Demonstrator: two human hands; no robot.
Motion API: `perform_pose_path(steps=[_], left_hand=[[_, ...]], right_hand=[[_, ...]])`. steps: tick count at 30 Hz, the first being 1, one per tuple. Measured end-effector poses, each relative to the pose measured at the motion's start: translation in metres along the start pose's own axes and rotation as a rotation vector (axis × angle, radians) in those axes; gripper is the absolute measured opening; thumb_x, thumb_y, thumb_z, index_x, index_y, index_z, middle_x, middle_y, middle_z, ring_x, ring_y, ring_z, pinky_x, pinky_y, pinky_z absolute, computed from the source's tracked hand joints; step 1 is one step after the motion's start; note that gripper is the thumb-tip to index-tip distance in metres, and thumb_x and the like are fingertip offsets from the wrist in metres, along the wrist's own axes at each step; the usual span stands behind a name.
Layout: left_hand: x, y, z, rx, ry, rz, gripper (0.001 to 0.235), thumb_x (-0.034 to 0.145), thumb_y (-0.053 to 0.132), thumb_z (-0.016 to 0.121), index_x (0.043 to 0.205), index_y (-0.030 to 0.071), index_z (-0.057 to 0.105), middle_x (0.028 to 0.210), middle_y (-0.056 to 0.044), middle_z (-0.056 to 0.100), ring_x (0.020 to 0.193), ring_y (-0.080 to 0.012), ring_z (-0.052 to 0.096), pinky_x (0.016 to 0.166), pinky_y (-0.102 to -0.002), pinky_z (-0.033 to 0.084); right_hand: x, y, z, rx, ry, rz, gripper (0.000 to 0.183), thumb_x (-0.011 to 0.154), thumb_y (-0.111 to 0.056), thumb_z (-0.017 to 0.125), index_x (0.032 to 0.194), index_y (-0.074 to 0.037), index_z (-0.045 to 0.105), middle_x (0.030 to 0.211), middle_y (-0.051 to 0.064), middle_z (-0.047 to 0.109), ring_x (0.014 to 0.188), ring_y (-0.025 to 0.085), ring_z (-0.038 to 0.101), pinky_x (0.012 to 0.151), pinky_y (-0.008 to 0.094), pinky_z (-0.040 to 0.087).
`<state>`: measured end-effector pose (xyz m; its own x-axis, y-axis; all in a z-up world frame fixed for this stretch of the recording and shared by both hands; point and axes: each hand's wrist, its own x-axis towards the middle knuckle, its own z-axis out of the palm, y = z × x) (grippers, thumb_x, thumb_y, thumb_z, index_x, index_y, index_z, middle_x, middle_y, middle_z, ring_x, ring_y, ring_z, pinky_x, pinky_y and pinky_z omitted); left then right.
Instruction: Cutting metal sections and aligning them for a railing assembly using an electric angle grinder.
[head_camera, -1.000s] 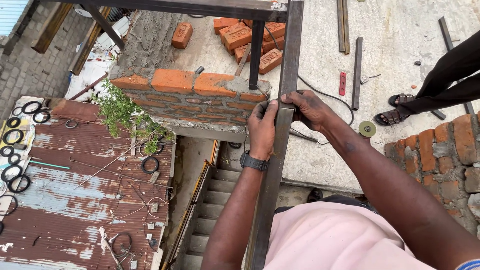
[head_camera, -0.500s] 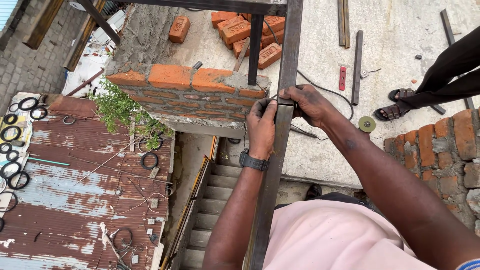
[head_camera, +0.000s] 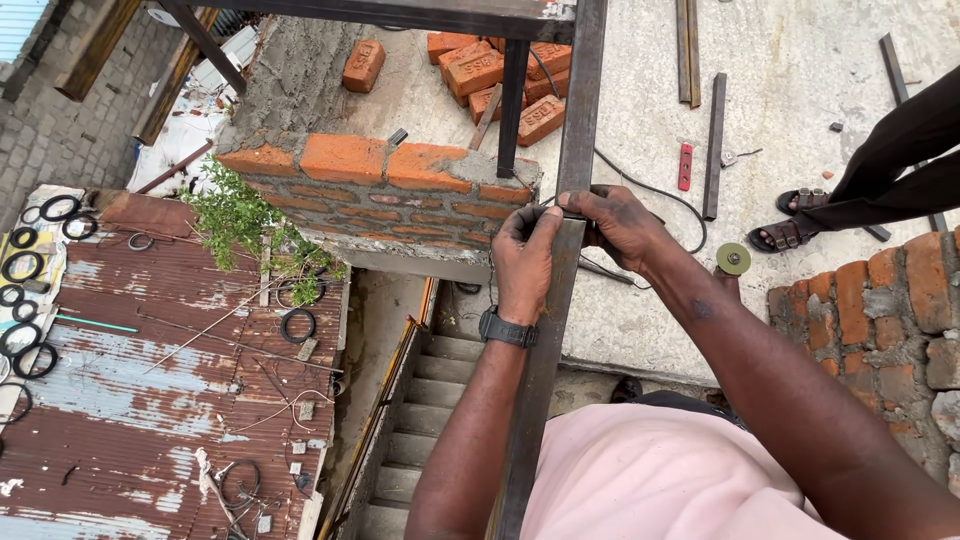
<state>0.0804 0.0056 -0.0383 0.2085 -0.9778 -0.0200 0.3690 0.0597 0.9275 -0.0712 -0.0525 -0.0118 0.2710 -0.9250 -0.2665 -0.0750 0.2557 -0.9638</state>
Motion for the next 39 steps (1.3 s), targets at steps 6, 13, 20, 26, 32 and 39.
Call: perform_pose_path(steps=[6, 13, 20, 26, 32, 39], left_hand=[[0.002, -0.002, 0.000, 0.118, -0.057, 0.086, 0.033, 0.099, 0.030, 0.064, 0.111, 0.000, 0.061, 0.102, -0.008, 0.065, 0.093, -0.0135, 0.062, 0.082, -0.030, 0.053], [0.006, -0.008, 0.000, 0.244, -0.066, 0.121, 0.030, 0.103, 0.030, 0.057, 0.110, 0.001, 0.054, 0.098, -0.004, 0.056, 0.090, -0.0123, 0.053, 0.081, -0.030, 0.049], [0.005, -0.006, 0.006, 0.264, -0.004, 0.162, 0.029, 0.104, 0.030, 0.058, 0.105, 0.002, 0.052, 0.095, -0.003, 0.052, 0.087, -0.0119, 0.048, 0.079, -0.031, 0.047], [-0.003, 0.002, 0.012, 0.531, 0.110, 0.173, 0.031, 0.102, 0.032, 0.056, 0.102, 0.002, 0.055, 0.087, -0.007, 0.059, 0.081, -0.0156, 0.053, 0.073, -0.034, 0.047], [0.002, -0.002, 0.014, 0.561, 0.148, 0.280, 0.030, 0.101, 0.031, 0.055, 0.106, 0.001, 0.057, 0.092, -0.007, 0.061, 0.085, -0.0173, 0.055, 0.079, -0.036, 0.048], [-0.001, -0.009, 0.014, 0.617, 0.249, 0.177, 0.040, 0.103, 0.039, 0.051, 0.106, -0.001, 0.060, 0.095, -0.011, 0.062, 0.089, -0.0186, 0.056, 0.084, -0.037, 0.047]], right_hand=[[-0.012, -0.015, 0.007, 0.011, -0.051, -0.001, 0.053, 0.085, -0.042, 0.074, 0.110, 0.004, 0.066, 0.093, 0.011, 0.070, 0.081, 0.015, 0.070, 0.074, 0.029, 0.061], [-0.004, 0.016, -0.016, 0.055, -0.091, 0.040, 0.072, 0.092, -0.059, 0.067, 0.109, 0.010, 0.068, 0.084, 0.013, 0.068, 0.076, 0.019, 0.066, 0.068, 0.033, 0.058], [-0.013, 0.035, -0.037, 0.176, -0.018, 0.102, 0.082, 0.087, -0.070, 0.058, 0.119, 0.005, 0.067, 0.092, 0.010, 0.069, 0.082, 0.017, 0.070, 0.074, 0.034, 0.061], [0.027, 0.014, -0.027, 0.410, -0.108, -0.055, 0.072, 0.089, -0.064, 0.063, 0.124, -0.001, 0.065, 0.107, 0.008, 0.065, 0.102, 0.020, 0.064, 0.089, 0.038, 0.057], [0.087, -0.022, -0.019, 0.719, -0.179, -0.064, 0.057, 0.084, -0.047, 0.076, 0.118, -0.004, 0.061, 0.097, 0.010, 0.064, 0.093, 0.024, 0.067, 0.086, 0.044, 0.061], [0.108, -0.047, -0.028, 0.630, -0.295, -0.115, 0.038, 0.083, -0.013, 0.078, 0.112, 0.002, 0.059, 0.089, 0.014, 0.065, 0.079, 0.024, 0.067, 0.076, 0.041, 0.060]])
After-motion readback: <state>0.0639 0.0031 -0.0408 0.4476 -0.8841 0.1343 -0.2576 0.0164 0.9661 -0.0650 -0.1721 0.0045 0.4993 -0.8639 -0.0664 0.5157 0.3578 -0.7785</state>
